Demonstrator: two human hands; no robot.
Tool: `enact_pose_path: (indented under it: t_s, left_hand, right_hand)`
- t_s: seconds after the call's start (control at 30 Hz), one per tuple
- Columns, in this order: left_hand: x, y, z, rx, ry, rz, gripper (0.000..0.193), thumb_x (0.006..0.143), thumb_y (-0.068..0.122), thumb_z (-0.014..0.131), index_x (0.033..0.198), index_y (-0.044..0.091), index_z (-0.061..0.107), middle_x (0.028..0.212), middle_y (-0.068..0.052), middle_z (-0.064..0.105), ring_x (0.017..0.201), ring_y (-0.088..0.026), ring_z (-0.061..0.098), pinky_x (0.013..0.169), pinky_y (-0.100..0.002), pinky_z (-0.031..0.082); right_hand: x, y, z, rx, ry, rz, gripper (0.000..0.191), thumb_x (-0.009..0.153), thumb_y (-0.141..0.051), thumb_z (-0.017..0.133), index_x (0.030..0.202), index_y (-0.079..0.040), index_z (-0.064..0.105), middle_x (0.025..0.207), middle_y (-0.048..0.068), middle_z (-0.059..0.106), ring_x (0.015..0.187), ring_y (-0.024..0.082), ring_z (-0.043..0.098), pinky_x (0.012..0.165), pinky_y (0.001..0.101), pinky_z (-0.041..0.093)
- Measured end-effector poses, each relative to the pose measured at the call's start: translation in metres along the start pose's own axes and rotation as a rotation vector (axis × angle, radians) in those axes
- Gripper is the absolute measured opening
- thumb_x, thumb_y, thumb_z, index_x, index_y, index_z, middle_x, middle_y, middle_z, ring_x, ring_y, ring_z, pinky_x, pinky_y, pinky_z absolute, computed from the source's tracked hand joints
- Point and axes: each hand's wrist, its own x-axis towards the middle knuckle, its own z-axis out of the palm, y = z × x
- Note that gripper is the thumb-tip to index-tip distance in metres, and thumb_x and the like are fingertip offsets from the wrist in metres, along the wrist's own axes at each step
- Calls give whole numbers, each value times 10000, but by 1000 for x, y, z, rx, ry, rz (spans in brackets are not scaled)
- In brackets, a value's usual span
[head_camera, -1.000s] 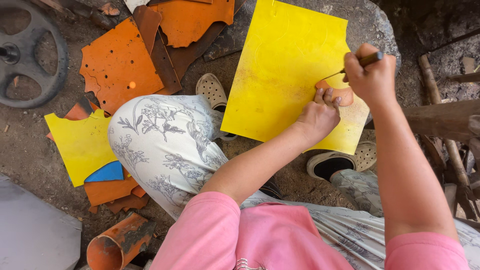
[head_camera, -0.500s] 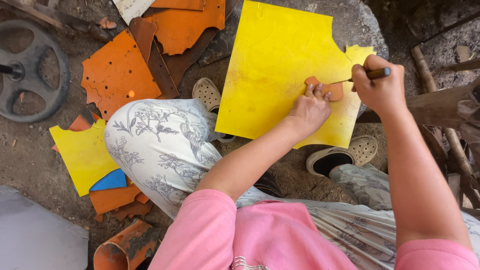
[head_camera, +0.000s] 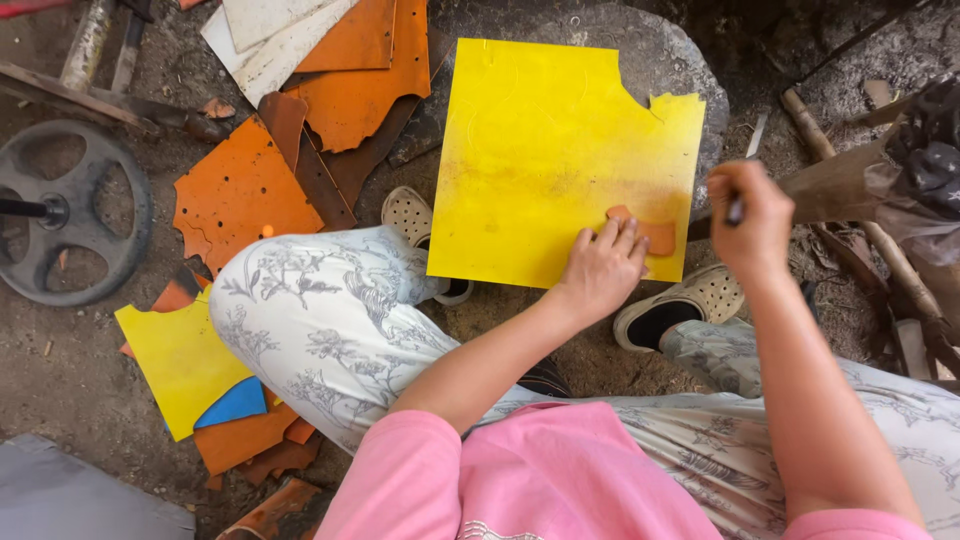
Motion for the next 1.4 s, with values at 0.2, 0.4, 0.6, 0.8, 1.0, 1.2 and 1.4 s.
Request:
enact_pose_path:
  t_s: [0.2, 0.4, 0.6, 0.8, 1.0, 1.2, 1.4]
  left_hand:
    - [-18, -35, -29, -27, 195, -40, 366, 955, 263, 679, 1275, 92, 724, 1411, -176, 635, 1315, -336, 571, 991, -546, 490]
    - [-50, -157, -71, 100, 517, -551, 403, 934, 282, 739, 1298, 114, 705, 1419, -163, 602, 1309, -368, 541, 1092, -511, 475]
    - [-87, -211, -68, -1027, 495, -1286, 395, 944, 240, 653, 1319, 115, 673, 1264, -80, 712, 1057, -197, 708, 941, -389, 584]
    - [-76, -175, -34, -1097, 545, -1171, 378, 938, 95, 652, 1310, 35, 655, 982, -92, 731, 791, -168, 706, 704, -341, 583]
    - [-49, -122, -4, -946, 509, -1115, 447, 984, 118, 629, 1429, 81, 639, 920, -134, 722, 752, -194, 648, 724, -358, 534]
    - [-53, -125, 6, -748, 448, -982, 422, 942, 141, 693, 1363, 130, 675, 1072, -88, 574, 892, -205, 637, 833, -345, 550]
    - [-57, -140, 2, -807, 539, -903, 362, 924, 143, 720, 1286, 126, 714, 1084, -62, 670, 923, -168, 712, 841, -310, 590]
  right_hand:
    - [-32, -47, 16, -82, -211, -136, 252, 834, -69, 801, 989, -51, 603, 1194, 179, 712, 1222, 369, 623, 960, 508, 511]
    - [-54, -48, 14, -191, -248, -113, 261, 827, -1, 779, 1015, -71, 611, 1209, 130, 702, 1210, 352, 612, 1002, 477, 494]
    - [-58, -20, 6, -144, -154, 89, 319, 861, -65, 846, 1028, -63, 574, 993, 127, 629, 965, 351, 602, 834, 451, 499]
    - [-53, -14, 10, -217, -87, 151, 378, 865, -77, 870, 1035, -21, 537, 1023, 167, 572, 835, 322, 588, 743, 431, 508]
    - [-51, -36, 49, -192, -75, 84, 267, 955, -41, 808, 1005, -25, 546, 1018, 162, 577, 834, 272, 602, 718, 397, 526]
    - [-39, -94, 108, 16, -124, 137, 271, 935, -64, 793, 1032, -26, 543, 1003, 139, 573, 773, 241, 596, 636, 371, 512]
    - [-21, -131, 120, 87, -83, -68, 311, 903, -47, 815, 1034, -15, 534, 1024, 185, 596, 815, 346, 598, 705, 432, 512]
